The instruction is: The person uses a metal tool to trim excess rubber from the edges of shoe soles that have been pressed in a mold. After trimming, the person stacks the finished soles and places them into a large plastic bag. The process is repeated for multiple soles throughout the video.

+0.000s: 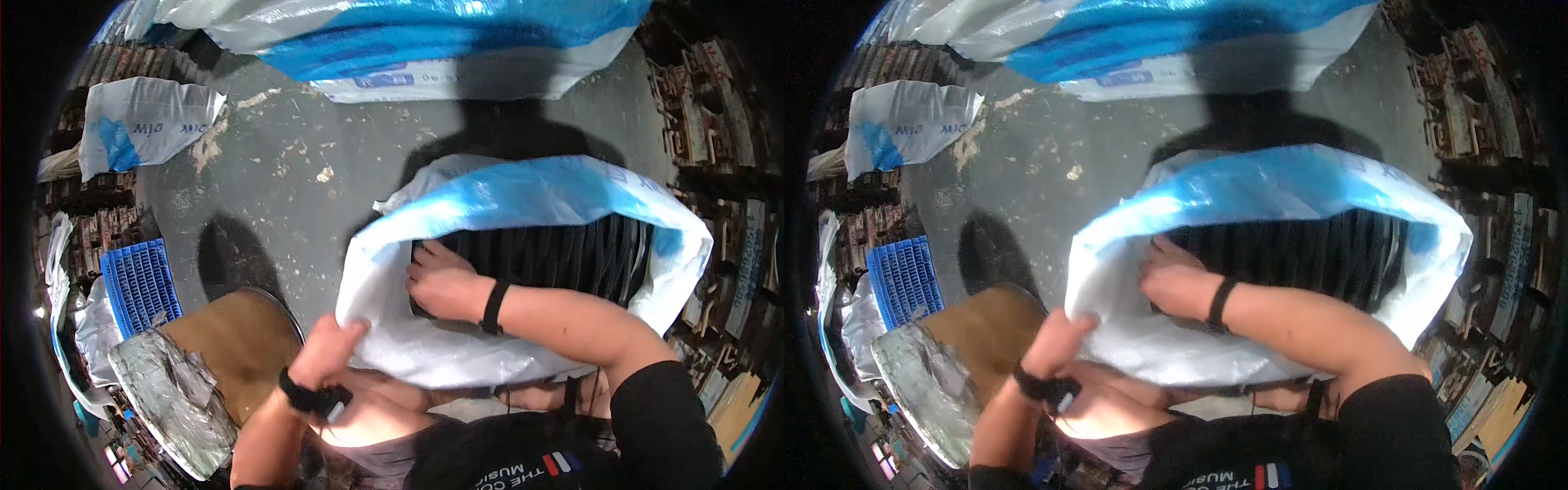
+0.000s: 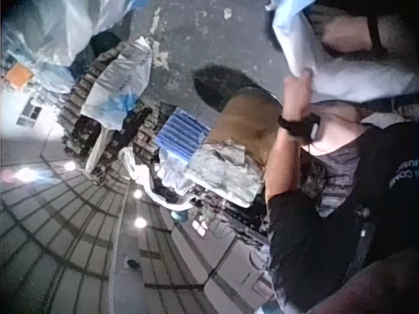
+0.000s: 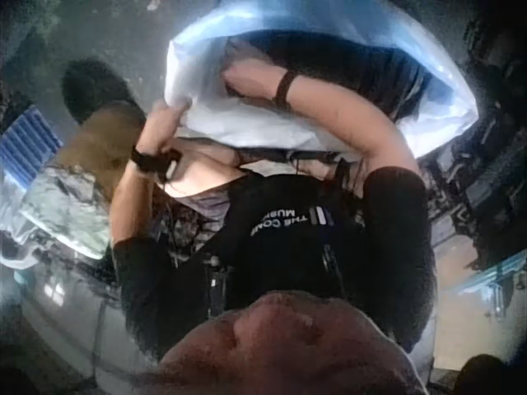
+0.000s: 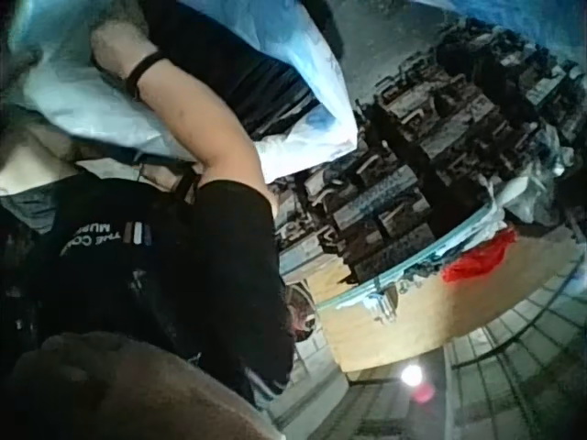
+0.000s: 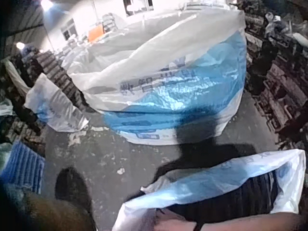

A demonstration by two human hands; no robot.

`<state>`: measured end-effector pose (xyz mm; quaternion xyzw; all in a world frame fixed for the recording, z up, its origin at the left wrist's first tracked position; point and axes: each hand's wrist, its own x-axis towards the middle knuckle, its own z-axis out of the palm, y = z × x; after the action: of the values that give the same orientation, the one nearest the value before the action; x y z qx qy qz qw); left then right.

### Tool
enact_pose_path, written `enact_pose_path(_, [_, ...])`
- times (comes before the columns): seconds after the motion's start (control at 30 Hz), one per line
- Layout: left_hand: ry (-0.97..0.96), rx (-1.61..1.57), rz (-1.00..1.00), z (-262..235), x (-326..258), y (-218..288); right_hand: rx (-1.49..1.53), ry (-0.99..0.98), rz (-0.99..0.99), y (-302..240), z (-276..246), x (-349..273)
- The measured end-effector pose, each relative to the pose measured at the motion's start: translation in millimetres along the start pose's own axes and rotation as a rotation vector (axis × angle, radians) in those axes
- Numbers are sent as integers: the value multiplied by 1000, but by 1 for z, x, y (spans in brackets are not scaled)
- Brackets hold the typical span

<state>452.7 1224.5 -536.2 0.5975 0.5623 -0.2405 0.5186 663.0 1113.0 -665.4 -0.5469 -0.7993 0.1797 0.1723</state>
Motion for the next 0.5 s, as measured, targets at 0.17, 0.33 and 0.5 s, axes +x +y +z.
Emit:
enact_pose_path(0.17, [-85,-118,111,13,-20,27,48,26,34,13,31,20])
enact_pose_path(0.33, [25,-139,40,0,-3,7,196,-315,24,-3,-10,-3])
enact_pose_path(0.5, [109,-193,204,15,8,32,51,-238,202,-1,-38,-26])
